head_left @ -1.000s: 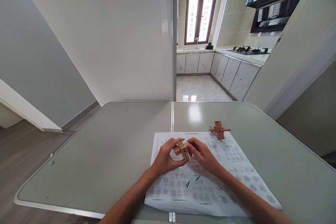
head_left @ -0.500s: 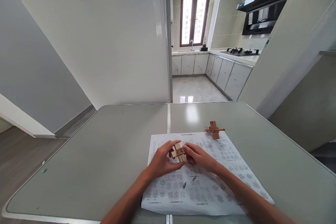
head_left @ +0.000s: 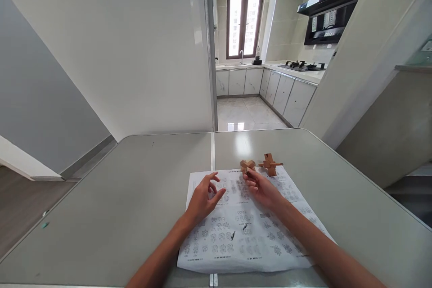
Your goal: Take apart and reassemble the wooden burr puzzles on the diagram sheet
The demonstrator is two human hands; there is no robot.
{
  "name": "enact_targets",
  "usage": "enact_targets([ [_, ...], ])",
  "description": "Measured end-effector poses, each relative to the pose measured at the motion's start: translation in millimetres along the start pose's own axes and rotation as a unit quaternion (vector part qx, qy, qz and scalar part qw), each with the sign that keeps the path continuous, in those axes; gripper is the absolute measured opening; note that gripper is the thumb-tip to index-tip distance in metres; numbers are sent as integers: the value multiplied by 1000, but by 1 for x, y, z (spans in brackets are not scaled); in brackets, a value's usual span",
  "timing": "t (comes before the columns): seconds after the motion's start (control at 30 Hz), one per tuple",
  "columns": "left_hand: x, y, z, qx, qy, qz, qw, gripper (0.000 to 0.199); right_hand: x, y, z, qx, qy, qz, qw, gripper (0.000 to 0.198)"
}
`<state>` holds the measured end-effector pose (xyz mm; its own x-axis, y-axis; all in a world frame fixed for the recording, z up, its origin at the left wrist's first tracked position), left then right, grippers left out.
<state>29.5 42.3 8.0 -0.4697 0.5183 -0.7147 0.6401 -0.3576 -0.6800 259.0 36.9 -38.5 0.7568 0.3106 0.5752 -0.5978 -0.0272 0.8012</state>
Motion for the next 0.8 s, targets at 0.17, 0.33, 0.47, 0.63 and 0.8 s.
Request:
enact_targets([
  [0.17, -3, 3, 2, 19, -1, -30, 999, 40, 0, -8, -3, -31, -32, -53, 998, 13],
  [0.33, -8, 6, 2, 38, 30, -83, 995, 37, -14, 8, 2, 18, 31, 55, 998, 27],
  [0.47, -9, 8, 3, 55, 35, -89, 994, 37, -23, 28, 10, 94, 33, 295, 950, 39],
  [0.63, -11, 10, 2, 78, 45, -138, 986, 22, -29, 46, 17, 152, 14, 438, 886, 45],
  [0.8, -13, 10, 2, 66, 57, -155, 984, 18, -25, 49, 19, 160, 22, 440, 883, 47],
])
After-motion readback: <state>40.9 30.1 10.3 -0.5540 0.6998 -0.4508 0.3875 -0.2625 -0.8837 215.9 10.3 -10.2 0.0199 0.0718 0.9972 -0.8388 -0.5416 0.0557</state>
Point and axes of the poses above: each hand's wrist, its own z-axis away from the middle knuckle, its own y-axis out of the palm, x = y × z, the point moved 4 cm from there along -z, towards the middle knuckle, and after that the axes turned 13 degrees about x, right-handed, at the moved point
